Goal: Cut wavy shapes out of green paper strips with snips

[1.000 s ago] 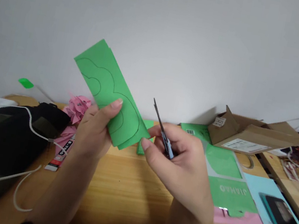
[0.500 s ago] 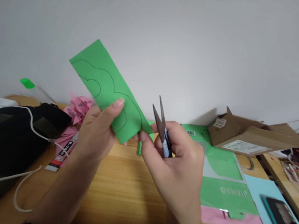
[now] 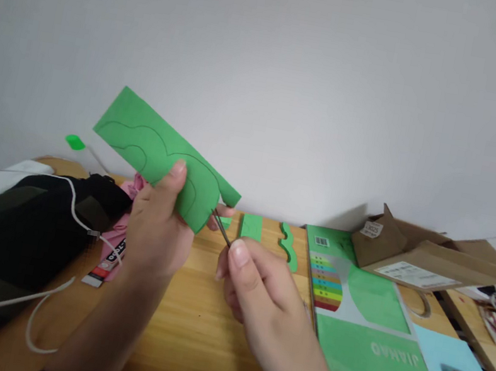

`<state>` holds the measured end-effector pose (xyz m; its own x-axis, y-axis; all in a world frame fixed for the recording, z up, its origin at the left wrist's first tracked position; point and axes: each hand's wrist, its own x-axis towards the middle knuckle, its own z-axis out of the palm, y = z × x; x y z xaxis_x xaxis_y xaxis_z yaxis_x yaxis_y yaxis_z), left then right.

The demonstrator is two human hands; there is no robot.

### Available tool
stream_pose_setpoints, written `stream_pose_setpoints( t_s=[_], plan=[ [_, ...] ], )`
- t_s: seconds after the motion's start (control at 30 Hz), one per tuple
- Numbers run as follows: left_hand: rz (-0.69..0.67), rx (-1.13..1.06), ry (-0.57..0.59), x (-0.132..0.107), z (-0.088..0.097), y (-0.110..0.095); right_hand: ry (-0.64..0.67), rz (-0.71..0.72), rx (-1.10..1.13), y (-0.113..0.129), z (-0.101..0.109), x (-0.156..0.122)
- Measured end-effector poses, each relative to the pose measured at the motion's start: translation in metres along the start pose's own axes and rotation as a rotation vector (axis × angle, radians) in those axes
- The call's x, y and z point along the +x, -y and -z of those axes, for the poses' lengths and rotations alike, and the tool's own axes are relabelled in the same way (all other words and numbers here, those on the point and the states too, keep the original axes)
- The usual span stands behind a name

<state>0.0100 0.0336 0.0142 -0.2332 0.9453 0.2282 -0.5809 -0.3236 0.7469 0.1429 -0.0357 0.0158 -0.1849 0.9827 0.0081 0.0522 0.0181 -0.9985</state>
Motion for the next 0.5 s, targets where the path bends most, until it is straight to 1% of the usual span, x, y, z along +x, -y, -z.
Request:
stream_pose_setpoints(
  t_s=[0.13,0.23,0.4,0.5],
  plan=[
    [-0.103,0.042,0.024,-0.005,0.002,0.007,0.022,-0.049,0.135,0.003,-0.005,0.007],
    [-0.171,0.087,0.055,-0.009,0.0,0.012,0.019,-0.011,0.255,0.0,-0.007,0.011],
    [-0.218,0.03,0.083,-0.012,-0.002,0.014,-0.035,0.04,0.334,-0.004,-0.009,0.015],
    [-0.209,0.013,0.051,-0.013,-0.003,0.014,-0.043,0.044,0.358,-0.003,-0.01,0.016]
  ],
)
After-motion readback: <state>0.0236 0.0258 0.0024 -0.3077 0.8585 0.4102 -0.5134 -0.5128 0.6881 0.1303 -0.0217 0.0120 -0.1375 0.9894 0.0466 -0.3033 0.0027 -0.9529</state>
